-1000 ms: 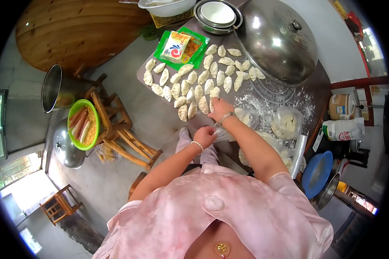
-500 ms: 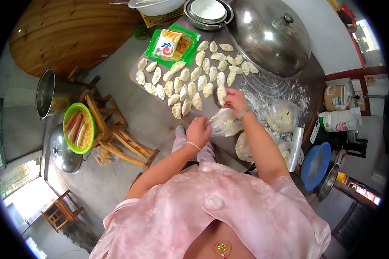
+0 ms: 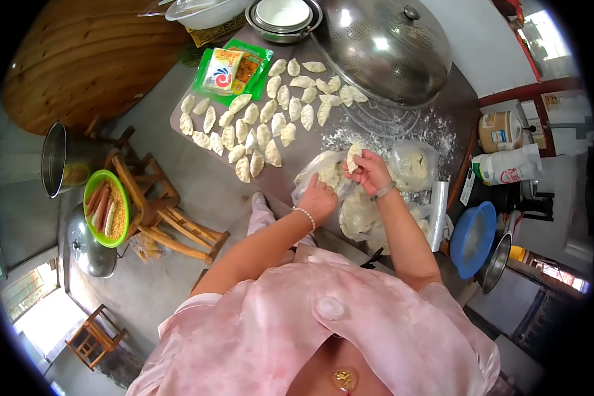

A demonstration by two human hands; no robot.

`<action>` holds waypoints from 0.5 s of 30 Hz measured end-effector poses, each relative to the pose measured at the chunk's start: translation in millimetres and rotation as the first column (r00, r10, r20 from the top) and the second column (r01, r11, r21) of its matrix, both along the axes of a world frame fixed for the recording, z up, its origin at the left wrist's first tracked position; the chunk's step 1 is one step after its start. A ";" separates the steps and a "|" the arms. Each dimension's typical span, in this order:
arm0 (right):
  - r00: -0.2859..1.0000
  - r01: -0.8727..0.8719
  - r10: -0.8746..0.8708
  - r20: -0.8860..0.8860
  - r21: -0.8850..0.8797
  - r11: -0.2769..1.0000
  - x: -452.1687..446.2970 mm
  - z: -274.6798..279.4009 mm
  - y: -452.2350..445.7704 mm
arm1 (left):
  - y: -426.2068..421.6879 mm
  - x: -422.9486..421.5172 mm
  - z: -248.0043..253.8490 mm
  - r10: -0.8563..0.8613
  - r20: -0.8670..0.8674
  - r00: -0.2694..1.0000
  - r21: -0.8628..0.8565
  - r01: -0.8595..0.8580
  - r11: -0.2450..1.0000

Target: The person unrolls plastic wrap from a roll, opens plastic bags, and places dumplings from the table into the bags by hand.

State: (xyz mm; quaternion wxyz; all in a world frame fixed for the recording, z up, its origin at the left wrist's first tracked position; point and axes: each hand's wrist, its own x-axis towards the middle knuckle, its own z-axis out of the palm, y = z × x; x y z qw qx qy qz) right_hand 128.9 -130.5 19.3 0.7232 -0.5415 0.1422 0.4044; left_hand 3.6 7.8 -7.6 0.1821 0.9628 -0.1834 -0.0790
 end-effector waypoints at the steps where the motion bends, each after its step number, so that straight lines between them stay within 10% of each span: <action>1: 1.000 0.012 -0.012 -0.009 0.009 1.000 -0.2 -2.2 -0.3 | -0.4 -2.6 -0.2 -0.023 0.019 1.000 -0.028 0.024 0.999; 6: 0.995 0.015 -0.005 -0.099 0.099 0.995 -15.5 -17.1 20.4 | -19.5 -12.1 -0.6 0.017 0.110 0.994 -0.176 0.002 0.984; 10: 0.980 -0.194 0.180 -0.089 -0.190 0.962 -31.8 -32.2 29.6 | -26.9 -12.8 -1.8 0.059 0.144 0.988 -0.260 -0.020 0.965; 15: 0.714 -0.351 0.662 0.227 -0.702 0.620 -16.8 -55.6 -1.4 | -28.2 -12.7 -0.3 0.038 0.087 0.996 -0.266 -0.014 0.964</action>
